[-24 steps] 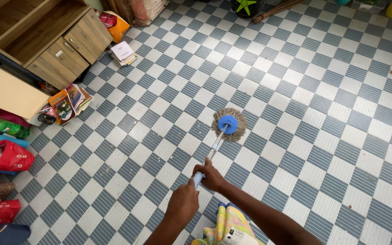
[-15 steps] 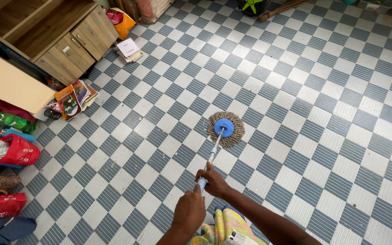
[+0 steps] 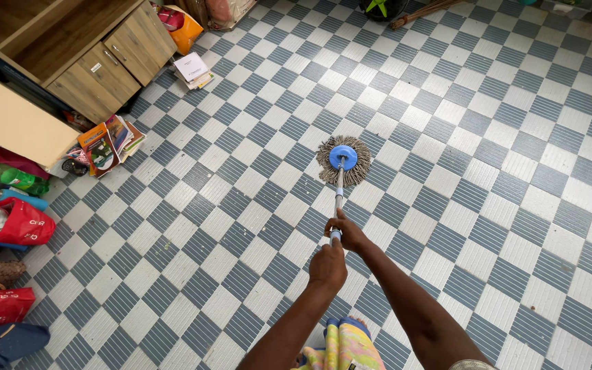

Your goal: The person mops a checkered tile floor using a blue spin mop. They move the mop back and forth across the room, then walk to a pink bucket, dip the mop head into the water, and wring it out using the handle's spinning mechanism.

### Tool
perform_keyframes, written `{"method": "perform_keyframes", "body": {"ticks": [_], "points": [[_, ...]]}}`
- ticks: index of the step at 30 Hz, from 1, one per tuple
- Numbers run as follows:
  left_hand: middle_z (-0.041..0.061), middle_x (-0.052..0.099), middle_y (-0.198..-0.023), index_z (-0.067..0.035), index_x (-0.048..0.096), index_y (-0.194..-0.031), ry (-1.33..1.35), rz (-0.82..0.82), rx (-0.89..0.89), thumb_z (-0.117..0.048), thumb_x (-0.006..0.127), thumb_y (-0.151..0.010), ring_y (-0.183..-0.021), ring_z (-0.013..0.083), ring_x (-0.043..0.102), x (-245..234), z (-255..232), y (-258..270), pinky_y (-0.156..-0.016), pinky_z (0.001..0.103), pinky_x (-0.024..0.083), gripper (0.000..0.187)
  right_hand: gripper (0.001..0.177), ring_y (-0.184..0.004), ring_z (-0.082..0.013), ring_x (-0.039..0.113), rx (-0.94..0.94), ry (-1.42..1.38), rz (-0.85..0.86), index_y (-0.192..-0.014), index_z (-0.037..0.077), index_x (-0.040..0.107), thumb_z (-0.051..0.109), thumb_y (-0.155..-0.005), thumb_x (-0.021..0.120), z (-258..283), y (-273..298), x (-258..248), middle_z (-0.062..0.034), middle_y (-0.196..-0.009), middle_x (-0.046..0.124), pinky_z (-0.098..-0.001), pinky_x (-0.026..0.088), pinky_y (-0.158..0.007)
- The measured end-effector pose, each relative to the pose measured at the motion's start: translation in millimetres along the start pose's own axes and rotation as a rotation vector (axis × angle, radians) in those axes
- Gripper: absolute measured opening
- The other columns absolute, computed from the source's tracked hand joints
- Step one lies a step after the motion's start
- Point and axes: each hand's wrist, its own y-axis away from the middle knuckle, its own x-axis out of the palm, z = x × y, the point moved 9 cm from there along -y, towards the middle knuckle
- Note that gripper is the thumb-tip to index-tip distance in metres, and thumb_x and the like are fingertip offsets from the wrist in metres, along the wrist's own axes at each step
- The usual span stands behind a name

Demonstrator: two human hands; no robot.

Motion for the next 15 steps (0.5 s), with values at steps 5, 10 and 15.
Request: {"method": "perform_keyframes", "body": {"ticks": [5,10,15], "points": [[0.023,0.068,-0.109,0.003,0.045,-0.143,-0.019,0.084,-0.079,-0.007,0.066,-0.095,-0.095,0.0340,0.075,-10.7,23.5,27.7,-0.074,0.038,0.065,0.053,0.009,-0.134,-0.0342,0.053,0.059,-0.101,-0.062,-0.093,0.016,0.071,0.013,-0.088,0.078,24.3,10.1,25.2,-0.0127,-0.124,0.069,-0.0458,0.043,-0.117],[0.022,0.069,-0.103,0.003,0.047,-0.141,-0.042,0.045,-0.050,-0.016,0.063,-0.099,-0.090,0.0328,0.074,-55.0,60.8,96.1,-0.074,0.041,0.062,0.049,0.016,-0.134,-0.0341,0.053,0.032,-0.061,-0.069,-0.094,0.016,0.071,0.008,-0.084,0.080,102.9,39.3,61.7,-0.0114,-0.104,0.073,-0.0488,0.039,-0.116],[0.022,0.068,-0.101,-0.001,0.039,-0.149,-0.019,0.175,-0.136,-0.020,0.057,-0.102,-0.088,0.0349,0.075,-83.6,86.1,160.7,-0.072,0.041,0.064,0.054,0.025,-0.105,-0.0294,0.070,-0.056,-0.067,0.032,-0.093,0.015,0.071,-0.003,-0.077,0.075,178.6,64.8,90.2,-0.0040,-0.086,0.074,-0.0529,0.010,-0.130]]}}
